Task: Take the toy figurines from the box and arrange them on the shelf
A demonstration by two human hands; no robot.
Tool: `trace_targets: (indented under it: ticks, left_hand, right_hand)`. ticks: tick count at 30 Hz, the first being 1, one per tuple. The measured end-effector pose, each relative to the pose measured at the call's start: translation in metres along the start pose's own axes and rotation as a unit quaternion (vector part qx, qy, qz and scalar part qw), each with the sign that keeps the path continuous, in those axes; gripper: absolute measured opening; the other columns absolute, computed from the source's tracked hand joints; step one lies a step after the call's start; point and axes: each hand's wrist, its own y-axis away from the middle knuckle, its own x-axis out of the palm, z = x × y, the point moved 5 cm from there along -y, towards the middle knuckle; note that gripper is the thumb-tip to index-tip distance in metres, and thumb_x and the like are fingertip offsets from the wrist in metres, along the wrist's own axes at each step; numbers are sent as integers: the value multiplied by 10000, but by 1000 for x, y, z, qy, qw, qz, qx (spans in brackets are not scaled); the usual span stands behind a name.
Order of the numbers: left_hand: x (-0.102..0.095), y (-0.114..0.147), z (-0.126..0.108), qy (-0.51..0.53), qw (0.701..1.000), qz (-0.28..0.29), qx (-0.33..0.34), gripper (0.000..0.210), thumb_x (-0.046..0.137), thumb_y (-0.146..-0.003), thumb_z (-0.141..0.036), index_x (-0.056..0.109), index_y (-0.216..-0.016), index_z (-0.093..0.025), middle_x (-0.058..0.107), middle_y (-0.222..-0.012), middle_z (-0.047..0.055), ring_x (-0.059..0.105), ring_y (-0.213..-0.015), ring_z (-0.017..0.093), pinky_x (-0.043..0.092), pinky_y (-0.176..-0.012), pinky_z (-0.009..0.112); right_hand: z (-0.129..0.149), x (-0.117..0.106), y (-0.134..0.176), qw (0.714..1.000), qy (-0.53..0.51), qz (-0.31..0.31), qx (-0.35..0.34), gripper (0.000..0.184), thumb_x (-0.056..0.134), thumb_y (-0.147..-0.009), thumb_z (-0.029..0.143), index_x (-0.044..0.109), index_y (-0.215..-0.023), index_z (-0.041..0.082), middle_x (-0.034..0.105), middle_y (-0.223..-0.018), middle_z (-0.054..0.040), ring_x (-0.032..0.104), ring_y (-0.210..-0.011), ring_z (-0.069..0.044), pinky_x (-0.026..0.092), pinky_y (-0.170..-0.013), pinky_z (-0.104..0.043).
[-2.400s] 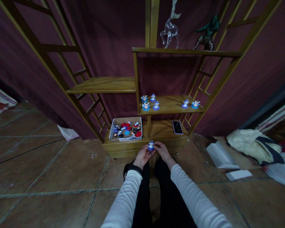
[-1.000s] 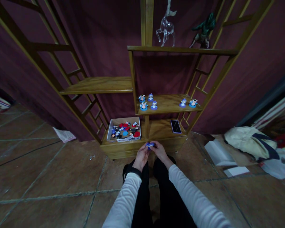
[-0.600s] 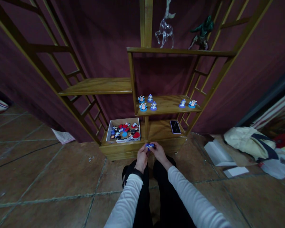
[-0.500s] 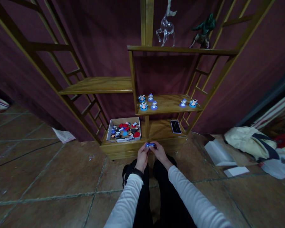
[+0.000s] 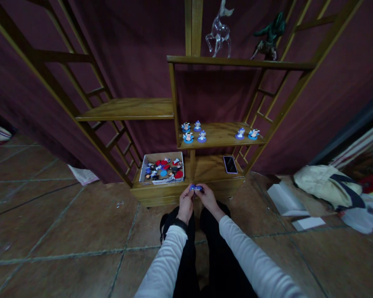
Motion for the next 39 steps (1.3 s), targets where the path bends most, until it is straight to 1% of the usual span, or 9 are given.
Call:
trace_targets:
  ticks: [4, 9, 14, 20, 24, 30, 32, 35, 39]
  left_hand:
    - [1, 2, -1, 1, 1000, 0, -19, 338, 674, -686, -120, 665, -1021, -157, 688, -998, 76, 603, -985, 164, 423, -908, 283]
    - [2, 3, -2, 13, 999, 22, -26, 352, 667, -705, -150, 653, -1057, -151, 673, -1047, 94, 595, -1011, 170, 421, -905, 276]
    - [2, 4, -2, 17, 999, 31, -31, 355, 677, -694, -137, 657, -1048, -152, 669, -1060, 91, 580, -1040, 173, 400, -935, 278]
    - [2, 4, 0, 27, 998, 49, -14, 360, 697, -684, -164, 662, -1041, -141, 667, -1067, 102, 540, -1110, 191, 355, -987, 298]
    - [2, 2, 0, 30, 998, 48, -12, 354, 691, -688, -154, 662, -1040, -138, 664, -1072, 104, 540, -1110, 189, 343, -996, 303]
    - [1, 2, 2, 31, 999, 16, -30, 325, 679, -703, -141, 660, -1027, -147, 675, -1039, 95, 596, -1006, 170, 405, -927, 285]
    - [-1, 1, 3, 30, 999, -1, -32, 320, 674, -706, -128, 655, -1026, -146, 684, -996, 88, 622, -929, 157, 441, -869, 270]
    - [-3, -2, 3, 44, 998, -10, -41, 269, 648, -732, -129, 651, -1001, -136, 692, -909, 83, 642, -802, 138, 481, -770, 251]
    - [-4, -7, 2, 56, 997, -16, -48, 212, 615, -755, -134, 642, -965, -123, 687, -816, 77, 644, -710, 137, 500, -685, 254]
  right_hand:
    - [4, 0, 2, 999, 29, -17, -30, 236, 556, -729, 248, 610, -958, 231, 651, -945, -32, 594, -871, -186, 443, -835, -325]
    - [15, 0, 6, 996, 61, -27, -62, 215, 548, -734, 215, 621, -934, 240, 635, -955, -38, 577, -898, -197, 432, -849, -332]
    - [19, -1, 9, 993, 93, -32, -67, 211, 542, -752, 209, 619, -947, 232, 612, -955, -55, 576, -886, -199, 440, -829, -326]
    - [13, 1, 7, 992, 103, -42, -58, 198, 550, -752, 208, 625, -935, 217, 618, -925, -56, 582, -866, -195, 448, -816, -326]
    - [11, 1, 6, 990, 118, -51, -57, 195, 544, -755, 209, 627, -931, 202, 625, -916, -55, 589, -859, -191, 457, -810, -324]
    - [13, 1, 5, 987, 137, -52, -69, 212, 542, -745, 194, 620, -941, 212, 626, -930, -56, 593, -864, -193, 464, -814, -335]
    - [13, 1, 4, 989, 121, -46, -72, 273, 551, -738, 199, 596, -1007, 213, 622, -980, -59, 594, -887, -191, 466, -823, -335]
    - [10, 3, 3, 994, 78, -27, -69, 350, 540, -736, 187, 553, -1085, 217, 614, -1021, -49, 611, -847, -164, 484, -793, -309]
    - [5, 2, 3, 991, 104, -37, -71, 256, 490, -751, 142, 598, -975, 203, 611, -926, -47, 606, -834, -167, 478, -794, -312]
